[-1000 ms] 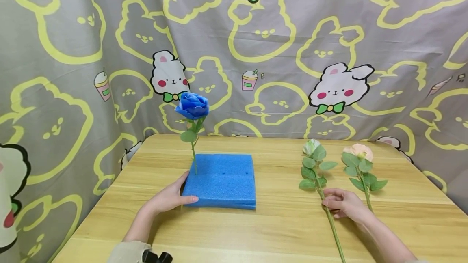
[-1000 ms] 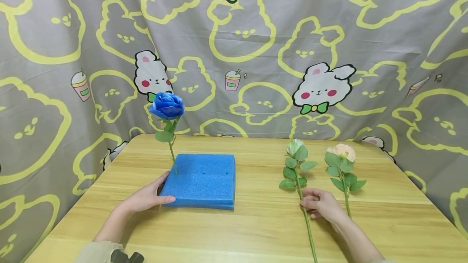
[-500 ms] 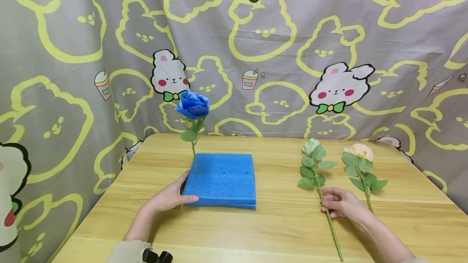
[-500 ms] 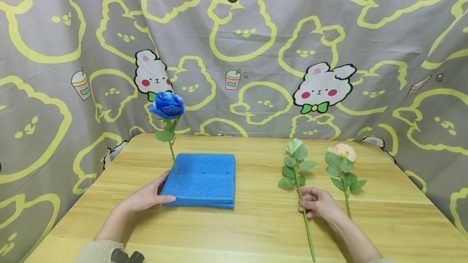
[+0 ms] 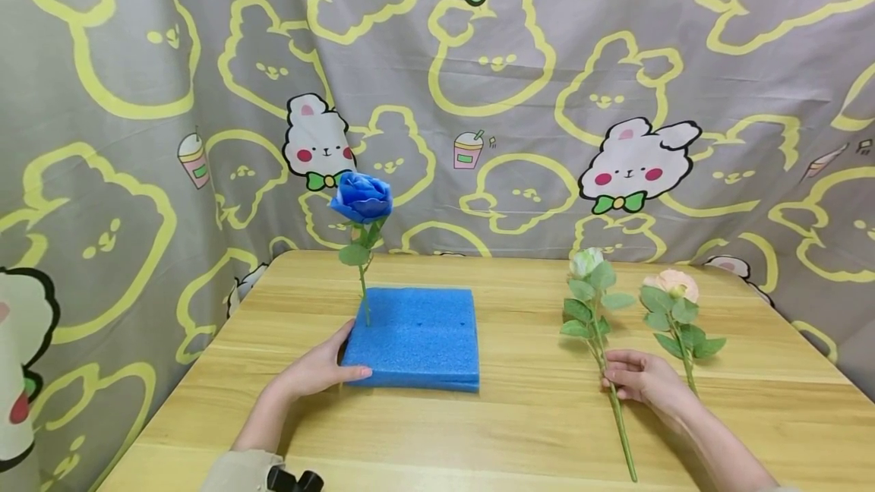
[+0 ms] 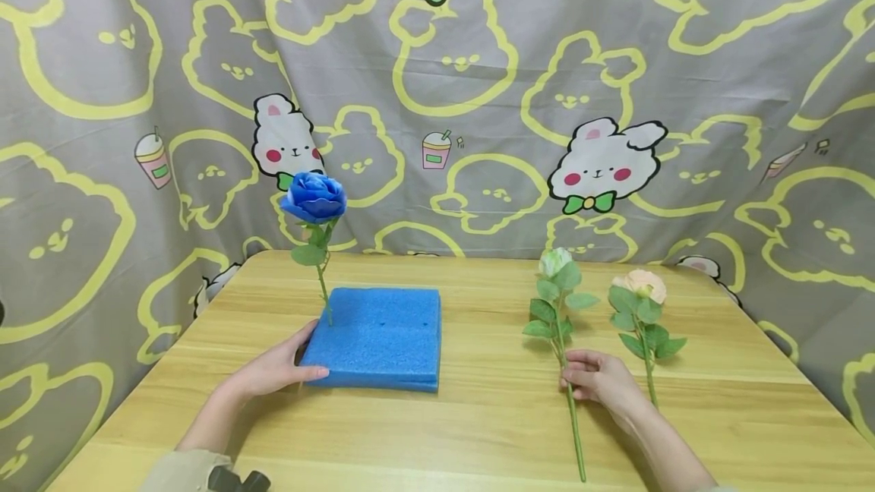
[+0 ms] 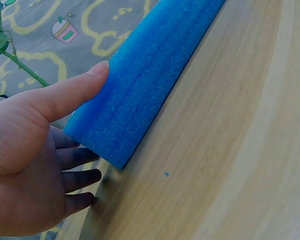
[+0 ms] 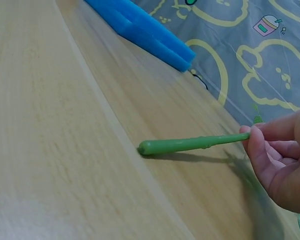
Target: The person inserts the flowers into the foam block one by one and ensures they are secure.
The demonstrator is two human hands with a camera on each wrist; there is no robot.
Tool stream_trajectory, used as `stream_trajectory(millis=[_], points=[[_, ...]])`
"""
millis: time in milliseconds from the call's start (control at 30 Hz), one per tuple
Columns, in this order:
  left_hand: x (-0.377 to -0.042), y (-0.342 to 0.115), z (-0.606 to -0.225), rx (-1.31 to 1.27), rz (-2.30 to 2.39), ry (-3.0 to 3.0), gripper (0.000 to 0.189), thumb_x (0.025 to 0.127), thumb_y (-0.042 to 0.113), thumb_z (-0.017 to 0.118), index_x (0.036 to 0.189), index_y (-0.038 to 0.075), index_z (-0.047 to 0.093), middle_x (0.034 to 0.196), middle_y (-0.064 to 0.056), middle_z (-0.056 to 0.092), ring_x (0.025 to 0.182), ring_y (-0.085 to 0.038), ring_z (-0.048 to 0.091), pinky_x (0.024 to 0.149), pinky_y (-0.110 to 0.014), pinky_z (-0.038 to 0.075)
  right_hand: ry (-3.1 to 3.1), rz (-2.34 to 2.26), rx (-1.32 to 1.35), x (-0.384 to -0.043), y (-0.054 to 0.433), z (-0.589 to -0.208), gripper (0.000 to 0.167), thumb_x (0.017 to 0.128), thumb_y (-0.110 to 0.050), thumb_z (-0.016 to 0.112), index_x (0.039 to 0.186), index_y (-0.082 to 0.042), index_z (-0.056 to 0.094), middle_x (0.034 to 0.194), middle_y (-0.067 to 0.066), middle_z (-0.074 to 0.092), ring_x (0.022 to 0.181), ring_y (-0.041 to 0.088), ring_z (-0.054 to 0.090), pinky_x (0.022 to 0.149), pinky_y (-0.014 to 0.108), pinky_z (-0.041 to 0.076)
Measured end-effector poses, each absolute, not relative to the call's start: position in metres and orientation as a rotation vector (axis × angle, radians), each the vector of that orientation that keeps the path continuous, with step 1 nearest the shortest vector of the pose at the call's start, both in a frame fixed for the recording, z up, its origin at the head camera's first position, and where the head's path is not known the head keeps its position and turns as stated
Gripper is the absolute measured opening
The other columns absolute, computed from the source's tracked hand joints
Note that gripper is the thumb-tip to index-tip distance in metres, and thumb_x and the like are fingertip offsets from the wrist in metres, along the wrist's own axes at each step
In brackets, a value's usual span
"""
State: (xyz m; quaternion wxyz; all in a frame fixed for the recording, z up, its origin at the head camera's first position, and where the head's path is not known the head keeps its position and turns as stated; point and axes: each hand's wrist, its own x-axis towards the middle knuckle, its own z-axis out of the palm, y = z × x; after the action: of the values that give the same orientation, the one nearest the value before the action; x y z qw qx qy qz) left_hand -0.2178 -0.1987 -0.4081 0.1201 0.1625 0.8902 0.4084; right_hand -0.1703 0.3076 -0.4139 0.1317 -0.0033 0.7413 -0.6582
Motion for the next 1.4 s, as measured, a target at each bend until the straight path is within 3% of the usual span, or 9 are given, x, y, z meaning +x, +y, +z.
stream_trajectory(millis=[467,767,1200,1400], points=[[-0.217,-0.198,-0.407,0.465,1.192,2.600,0.101,0.082,0.041,0.069,0.146,-0.005,0.007,0.150,-0.026,0.012,0.136,-0.040,0.015,0.106,-0.055,0.020,2.122,-1.964,-0.030,-0.169,0.305,-0.406,0.053,0.090,-0.007,0.057,0.125,0.023,0.031,0.098,0.006,0.061,0.084,0.013,0.063,0.069,0.023,0.051],[-0.217,-0.198,-0.406,0.483,1.192,2.595,0.102,0.082,0.042,0.068,0.146,-0.006,0.005,0.150,-0.028,0.011,0.136,-0.041,0.014,0.106,-0.055,0.019,2.081,-2.031,-0.056,-0.168,0.306,-0.402,0.035,0.091,-0.006,0.056,0.117,0.014,0.044,0.096,0.005,0.061,0.083,0.012,0.062,0.069,0.023,0.051],[-0.217,-0.199,-0.406,0.478,1.194,2.595,0.101,0.082,0.041,0.069,0.146,-0.006,0.006,0.150,-0.027,0.011,0.136,-0.041,0.014,0.106,-0.055,0.020,2.142,-2.034,-0.193,-0.171,0.302,-0.393,0.019,0.092,-0.003,0.053,0.108,0.007,0.049,0.095,0.008,0.059,0.083,0.015,0.061,0.069,0.024,0.052],[-0.218,-0.198,-0.408,0.481,1.193,2.597,0.101,0.082,0.041,0.069,0.146,-0.006,0.006,0.150,-0.027,0.011,0.136,-0.040,0.014,0.106,-0.054,0.020,2.166,-2.030,-0.143,-0.170,0.296,-0.385,0.019,0.091,-0.005,0.056,0.107,0.004,0.050,0.095,0.007,0.059,0.084,0.014,0.061,0.071,0.025,0.052]])
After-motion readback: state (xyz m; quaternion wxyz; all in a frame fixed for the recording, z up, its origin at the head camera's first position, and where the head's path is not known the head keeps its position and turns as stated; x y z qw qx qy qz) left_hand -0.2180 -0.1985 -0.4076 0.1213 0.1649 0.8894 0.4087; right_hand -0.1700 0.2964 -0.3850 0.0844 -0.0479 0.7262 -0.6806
